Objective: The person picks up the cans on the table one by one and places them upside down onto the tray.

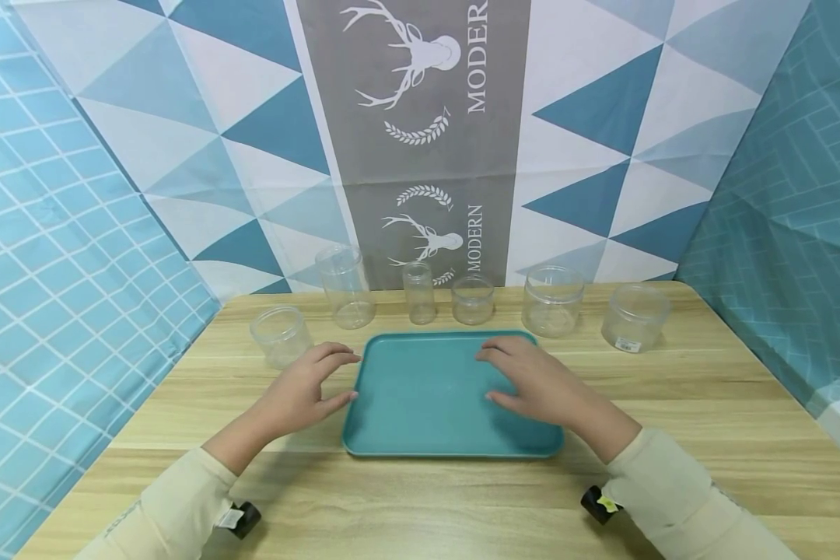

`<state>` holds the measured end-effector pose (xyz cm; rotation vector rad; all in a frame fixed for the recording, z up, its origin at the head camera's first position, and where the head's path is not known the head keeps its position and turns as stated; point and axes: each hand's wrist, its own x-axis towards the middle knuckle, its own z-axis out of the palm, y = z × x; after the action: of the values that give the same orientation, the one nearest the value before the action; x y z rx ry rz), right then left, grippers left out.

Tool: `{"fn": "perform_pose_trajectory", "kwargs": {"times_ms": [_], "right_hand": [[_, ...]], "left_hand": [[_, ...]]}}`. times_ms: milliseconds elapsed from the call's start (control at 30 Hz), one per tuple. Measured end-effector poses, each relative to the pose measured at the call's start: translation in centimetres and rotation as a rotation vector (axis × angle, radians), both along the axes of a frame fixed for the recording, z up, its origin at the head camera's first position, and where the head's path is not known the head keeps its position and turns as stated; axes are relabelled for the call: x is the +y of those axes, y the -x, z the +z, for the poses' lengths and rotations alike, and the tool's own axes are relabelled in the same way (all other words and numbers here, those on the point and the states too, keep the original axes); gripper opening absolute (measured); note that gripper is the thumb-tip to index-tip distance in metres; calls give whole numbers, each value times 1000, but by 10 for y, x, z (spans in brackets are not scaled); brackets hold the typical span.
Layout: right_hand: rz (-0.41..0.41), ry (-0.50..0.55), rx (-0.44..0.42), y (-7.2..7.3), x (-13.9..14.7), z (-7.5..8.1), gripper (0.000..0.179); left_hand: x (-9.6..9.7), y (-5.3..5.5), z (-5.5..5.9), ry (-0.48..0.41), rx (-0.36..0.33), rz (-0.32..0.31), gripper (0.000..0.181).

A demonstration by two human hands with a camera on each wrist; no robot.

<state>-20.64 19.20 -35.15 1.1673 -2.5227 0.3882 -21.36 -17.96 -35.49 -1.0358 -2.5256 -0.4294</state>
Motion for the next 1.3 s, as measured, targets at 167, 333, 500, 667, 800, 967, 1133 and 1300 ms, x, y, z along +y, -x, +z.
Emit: {"fn": "perform_pose_trajectory", "kwargs": {"times_ms": [167,333,500,667,800,967,1133,1300], "right_hand": [[25,-8,0,2,-7,0,53],[39,-11,11,3,-12,-2,54],[75,-41,32,5,-19,-3,54],[117,-66,36,4,-27,-2,54],[125,-83,15,5,-33,-3,54],[131,-107,-6,6,-41,-3,54],[136,-106,-8,7,-47,-2,54],[136,-99,-17,7,-52,1,54]], "left_hand": [[-4,0,1,-13,4,14,44],[-8,0,3,-36,0,30,43],[-12,0,7,-44,3,36,42],[-20,1,7,-36,12,36,42],[-28,4,7,-27,22,41,42],[-35,7,10,1,23,60,43],[-42,9,15,40,-29,94,42],[-49,13,21,53,-59,129,41]]}}
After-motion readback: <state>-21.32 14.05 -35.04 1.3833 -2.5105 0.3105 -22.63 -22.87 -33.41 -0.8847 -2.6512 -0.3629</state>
